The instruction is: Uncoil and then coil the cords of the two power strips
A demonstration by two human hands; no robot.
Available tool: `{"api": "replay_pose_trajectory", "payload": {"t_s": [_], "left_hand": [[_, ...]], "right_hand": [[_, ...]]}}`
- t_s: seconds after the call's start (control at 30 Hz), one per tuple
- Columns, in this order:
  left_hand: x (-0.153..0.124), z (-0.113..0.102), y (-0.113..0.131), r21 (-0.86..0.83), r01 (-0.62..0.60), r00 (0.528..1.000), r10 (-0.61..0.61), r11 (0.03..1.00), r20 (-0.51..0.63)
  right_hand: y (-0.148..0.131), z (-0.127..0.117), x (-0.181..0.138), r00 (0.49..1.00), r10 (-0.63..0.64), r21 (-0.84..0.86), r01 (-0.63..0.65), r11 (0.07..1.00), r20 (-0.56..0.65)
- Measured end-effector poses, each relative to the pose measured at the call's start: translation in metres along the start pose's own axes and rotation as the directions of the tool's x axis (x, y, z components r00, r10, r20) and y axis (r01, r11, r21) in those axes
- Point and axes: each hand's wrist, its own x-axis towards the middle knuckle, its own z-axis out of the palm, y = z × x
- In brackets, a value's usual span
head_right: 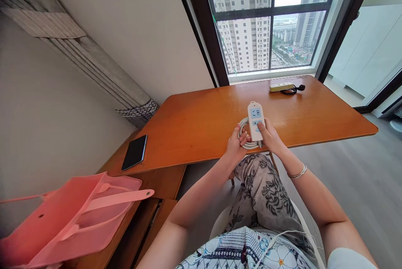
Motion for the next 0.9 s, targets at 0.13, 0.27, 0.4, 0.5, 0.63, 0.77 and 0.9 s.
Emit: {"api": "replay_pose_trajectory", "payload": {"t_s": [0.13, 0.27, 0.4, 0.5, 0.63, 0.77, 0.9], "left_hand": [[0.011, -0.003, -0.006, 0.132, 0.003, 0.996, -0.015, 0.991, 0.089], [0.020, -0.012, -0.008, 0.321, 0.073, 0.971, -0.141, 0.944, 0.194], [0.028, -0.026, -0.013, 0.397, 0.018, 0.977, -0.100, 0.918, 0.186], [0.036, -0.035, -0.014, 0.393, -0.059, 0.990, 0.005, 0.918, 0.139], [0.041, -0.042, -0.010, 0.394, -0.087, 0.989, 0.033, 0.915, 0.142], [0.040, -0.045, -0.009, 0.362, -0.075, 0.985, 0.012, 0.929, 0.174], [0.040, -0.048, -0.009, 0.368, -0.082, 0.982, 0.011, 0.926, 0.191]], "right_hand": [[-0.021, -0.016, 0.014, 0.999, -0.043, -0.018, 0.044, 0.999, 0.028], [-0.054, -0.051, 0.045, 0.991, 0.036, -0.180, -0.012, 0.984, 0.129], [-0.076, -0.101, 0.086, 0.975, 0.174, -0.417, -0.103, 0.903, 0.136], [-0.074, -0.142, 0.113, 0.964, 0.257, -0.554, -0.179, 0.813, 0.066], [-0.048, -0.181, 0.136, 0.979, 0.200, -0.597, -0.178, 0.782, -0.030], [-0.020, -0.195, 0.145, 0.986, 0.119, -0.682, -0.168, 0.712, -0.119], [-0.013, -0.185, 0.143, 0.990, -0.032, -0.898, -0.112, 0.426, -0.138]]}}
